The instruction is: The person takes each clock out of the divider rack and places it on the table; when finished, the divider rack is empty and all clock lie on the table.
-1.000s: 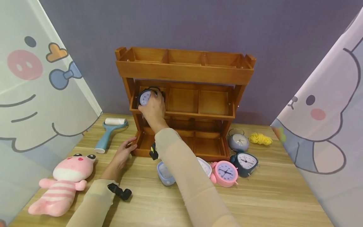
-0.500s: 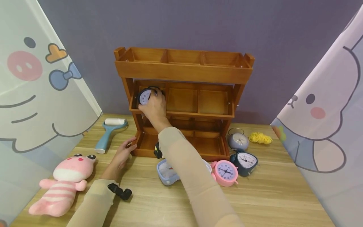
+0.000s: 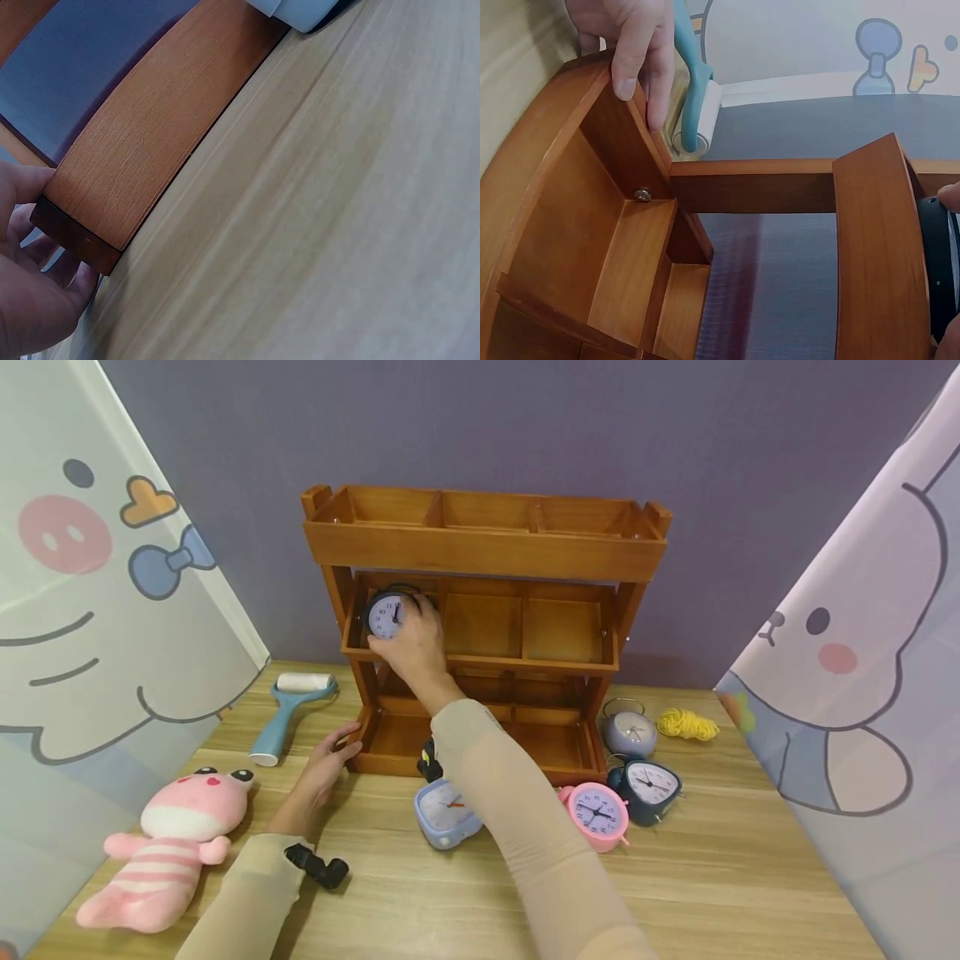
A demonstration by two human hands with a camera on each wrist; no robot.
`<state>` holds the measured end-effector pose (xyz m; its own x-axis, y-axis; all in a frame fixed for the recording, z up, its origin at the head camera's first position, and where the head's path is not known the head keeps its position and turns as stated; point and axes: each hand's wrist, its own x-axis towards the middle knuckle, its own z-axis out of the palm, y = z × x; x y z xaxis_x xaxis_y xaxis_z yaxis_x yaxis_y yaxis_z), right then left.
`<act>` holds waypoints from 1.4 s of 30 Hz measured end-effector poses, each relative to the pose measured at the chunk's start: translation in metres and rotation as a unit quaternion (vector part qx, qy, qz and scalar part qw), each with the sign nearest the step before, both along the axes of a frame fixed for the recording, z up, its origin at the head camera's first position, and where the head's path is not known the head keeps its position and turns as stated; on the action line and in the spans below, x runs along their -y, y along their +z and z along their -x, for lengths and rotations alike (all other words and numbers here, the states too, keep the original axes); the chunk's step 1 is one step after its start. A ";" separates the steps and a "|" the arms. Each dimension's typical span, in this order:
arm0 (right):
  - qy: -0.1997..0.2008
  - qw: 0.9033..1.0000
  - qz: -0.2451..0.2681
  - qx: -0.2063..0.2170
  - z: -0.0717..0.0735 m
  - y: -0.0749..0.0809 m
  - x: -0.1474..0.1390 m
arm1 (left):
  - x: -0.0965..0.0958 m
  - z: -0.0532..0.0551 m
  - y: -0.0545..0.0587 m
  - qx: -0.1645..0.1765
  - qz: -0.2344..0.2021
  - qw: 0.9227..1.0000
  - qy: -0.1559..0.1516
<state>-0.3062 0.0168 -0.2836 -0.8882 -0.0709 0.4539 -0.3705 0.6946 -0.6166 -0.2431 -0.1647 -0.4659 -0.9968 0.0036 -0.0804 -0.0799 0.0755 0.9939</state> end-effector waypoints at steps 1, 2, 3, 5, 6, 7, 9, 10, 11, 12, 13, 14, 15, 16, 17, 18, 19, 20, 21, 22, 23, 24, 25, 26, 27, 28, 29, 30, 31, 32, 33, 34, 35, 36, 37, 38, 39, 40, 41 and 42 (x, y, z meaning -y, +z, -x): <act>0.001 1.000 0.000 -0.001 0.000 0.000 -0.001 | 0.000 0.000 0.000 0.001 0.000 1.000 -0.001; 0.003 1.000 -0.001 -0.001 0.000 0.000 -0.002 | 0.000 0.000 0.000 0.002 0.000 1.000 0.000; 0.007 1.000 -0.001 -0.001 -0.001 0.001 -0.003 | 0.000 0.000 0.000 0.002 0.000 1.000 -0.001; 0.014 1.000 0.006 -0.003 -0.002 0.002 -0.005 | 0.000 0.000 0.000 0.003 0.000 1.000 0.000; 0.017 1.000 0.010 -0.007 -0.002 0.003 -0.006 | 0.000 0.000 -0.001 0.003 -0.001 1.000 0.001; 0.020 1.000 0.013 -0.010 -0.003 0.004 -0.008 | 0.000 0.001 -0.001 0.002 -0.002 1.000 0.001; 0.026 0.999 0.018 -0.020 -0.005 0.007 -0.010 | 0.000 0.002 -0.001 0.000 -0.004 1.000 0.003; 0.028 0.999 0.021 -0.026 -0.006 0.009 -0.012 | 0.000 0.002 -0.001 -0.002 -0.005 1.000 0.003; 0.030 0.999 0.023 -0.031 -0.008 0.012 -0.013 | 0.000 0.002 -0.001 -0.003 -0.006 1.000 0.004; 0.031 0.999 0.025 -0.035 -0.009 0.014 -0.015 | 0.000 0.003 -0.001 -0.003 -0.006 1.000 0.004; 0.033 0.999 0.024 -0.036 -0.011 0.017 -0.017 | 0.000 0.003 -0.001 -0.003 -0.005 1.000 0.003; 0.034 0.998 0.027 -0.038 -0.013 0.019 -0.019 | 0.000 0.003 0.000 -0.004 -0.004 1.000 0.002; 0.036 0.998 0.028 -0.038 -0.016 0.021 -0.021 | 0.000 0.003 0.000 -0.005 -0.004 1.000 0.001; 0.039 0.998 0.029 -0.038 -0.018 0.023 -0.023 | 0.000 0.003 0.001 -0.006 -0.004 1.000 0.001; 0.041 0.998 0.029 -0.036 -0.021 0.025 -0.025 | 0.000 0.002 0.002 -0.005 -0.004 1.000 0.000; 0.044 0.998 0.026 -0.036 -0.023 0.026 -0.027 | 0.000 0.002 0.004 -0.004 -0.004 1.000 -0.001; 0.047 0.998 0.023 -0.036 -0.026 0.026 -0.029 | 0.000 0.001 0.006 -0.004 -0.004 1.000 -0.002; 0.052 0.998 0.023 -0.037 -0.029 0.026 -0.031 | 0.000 0.000 0.008 -0.003 -0.006 1.000 -0.003; 0.056 0.997 0.023 -0.040 -0.032 0.026 -0.033 | 0.000 -0.001 0.010 0.000 -0.009 1.000 -0.004; 0.061 0.997 0.025 -0.043 -0.036 0.026 -0.036 | 0.000 -0.002 0.013 0.003 -0.013 1.000 -0.004; 0.065 0.996 0.027 -0.046 -0.039 0.025 -0.039 | -0.001 -0.003 0.016 0.005 -0.017 1.000 -0.007; 0.068 0.996 0.029 -0.049 -0.043 0.024 -0.042 | -0.001 -0.004 0.019 0.007 -0.019 1.000 -0.009; 0.073 0.995 0.034 -0.050 -0.046 0.023 -0.045 | -0.002 -0.005 0.021 0.010 -0.022 1.000 -0.010; 0.077 0.995 0.037 -0.049 -0.050 0.021 -0.048 | -0.003 -0.007 0.023 0.012 -0.024 1.000 -0.010; 0.080 0.995 0.040 -0.048 -0.053 0.020 -0.051 | -0.003 -0.008 0.025 0.013 -0.025 1.000 -0.010; 0.082 0.995 0.042 -0.044 -0.056 0.018 -0.054 | -0.004 -0.008 0.025 0.015 -0.027 0.999 -0.009; 0.084 0.995 0.043 -0.040 -0.059 0.017 -0.057 | -0.003 -0.007 0.024 0.016 -0.028 0.999 -0.008; 0.086 0.995 0.044 -0.036 -0.062 0.015 -0.060 | -0.003 -0.006 0.022 0.016 -0.027 0.999 -0.006; 0.087 0.995 0.044 -0.032 -0.065 0.014 -0.063 | -0.003 -0.005 0.019 0.016 -0.026 1.000 -0.004; 0.087 0.995 0.043 -0.029 -0.068 0.012 -0.065 | -0.002 -0.004 0.016 0.016 -0.024 1.000 -0.004; 0.088 0.995 0.043 -0.027 -0.070 0.010 -0.068 | -0.002 -0.002 0.013 0.015 -0.022 1.000 -0.003; 0.090 0.995 0.042 -0.027 -0.072 0.008 -0.070 | -0.001 -0.001 0.011 0.013 -0.021 1.000 -0.001; 0.091 0.995 0.040 -0.026 -0.074 0.005 -0.073 | -0.001 0.000 0.009 0.012 -0.017 1.000 0.000; 0.092 0.995 0.039 -0.025 -0.076 0.003 -0.075 | -0.001 0.000 0.007 0.011 -0.015 1.000 0.000; 0.094 0.995 0.040 -0.024 -0.079 0.001 -0.077 | -0.001 0.001 0.007 0.010 -0.014 1.000 0.000; 0.096 0.994 0.041 -0.023 -0.081 -0.002 -0.078 | -0.001 0.000 0.007 0.010 -0.015 1.000 0.000; 0.099 0.994 0.043 -0.022 -0.083 -0.004 -0.080 | -0.001 0.000 0.009 0.011 -0.018 1.000 0.000; 0.102 0.994 0.044 -0.021 -0.085 -0.007 -0.081 | -0.001 -0.001 0.010 0.012 -0.021 1.000 0.000; 0.105 0.993 0.045 -0.020 -0.087 -0.010 -0.083 | -0.002 -0.002 0.013 0.014 -0.022 1.000 -0.001; 0.109 0.993 0.047 -0.021 -0.089 -0.012 -0.084 | -0.003 -0.003 0.015 0.015 -0.023 1.000 -0.002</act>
